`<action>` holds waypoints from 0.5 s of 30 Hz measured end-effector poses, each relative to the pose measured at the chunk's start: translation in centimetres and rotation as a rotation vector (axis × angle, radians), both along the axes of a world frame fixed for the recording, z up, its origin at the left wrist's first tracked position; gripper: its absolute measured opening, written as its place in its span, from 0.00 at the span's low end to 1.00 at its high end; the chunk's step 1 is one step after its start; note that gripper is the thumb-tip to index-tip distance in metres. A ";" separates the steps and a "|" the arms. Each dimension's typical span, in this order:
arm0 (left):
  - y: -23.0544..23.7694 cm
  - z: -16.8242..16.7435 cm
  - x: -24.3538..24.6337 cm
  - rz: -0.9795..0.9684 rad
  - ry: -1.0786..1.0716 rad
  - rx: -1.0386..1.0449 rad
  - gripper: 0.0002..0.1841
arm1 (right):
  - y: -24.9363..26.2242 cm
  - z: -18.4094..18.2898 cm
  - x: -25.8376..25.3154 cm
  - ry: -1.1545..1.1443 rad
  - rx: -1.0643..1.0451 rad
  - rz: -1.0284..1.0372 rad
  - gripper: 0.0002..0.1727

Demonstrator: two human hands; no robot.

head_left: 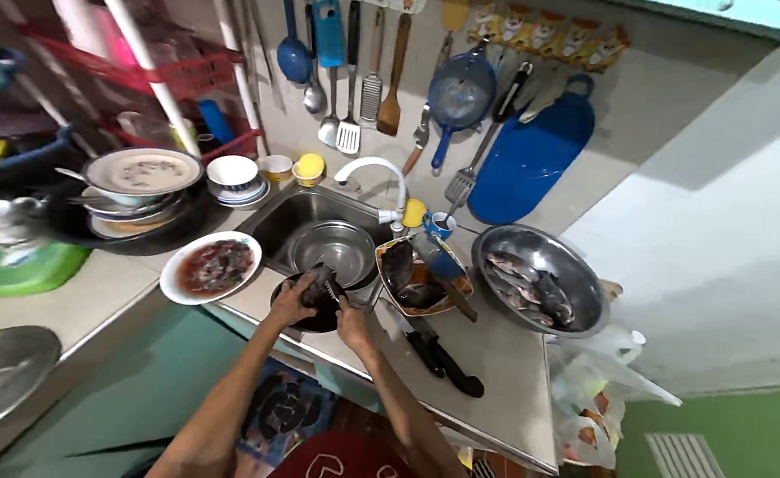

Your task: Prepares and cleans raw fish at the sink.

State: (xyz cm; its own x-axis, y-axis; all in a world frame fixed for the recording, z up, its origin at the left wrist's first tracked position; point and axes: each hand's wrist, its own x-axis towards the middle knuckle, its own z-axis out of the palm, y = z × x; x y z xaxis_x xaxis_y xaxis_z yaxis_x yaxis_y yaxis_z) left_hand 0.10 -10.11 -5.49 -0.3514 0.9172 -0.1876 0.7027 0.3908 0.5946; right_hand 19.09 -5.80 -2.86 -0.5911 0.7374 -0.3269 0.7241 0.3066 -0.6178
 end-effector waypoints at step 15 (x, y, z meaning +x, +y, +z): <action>1.3 0.7 0.8 0.065 -0.006 -0.081 0.47 | 2.2 1.3 -1.5 -0.199 0.096 0.084 0.31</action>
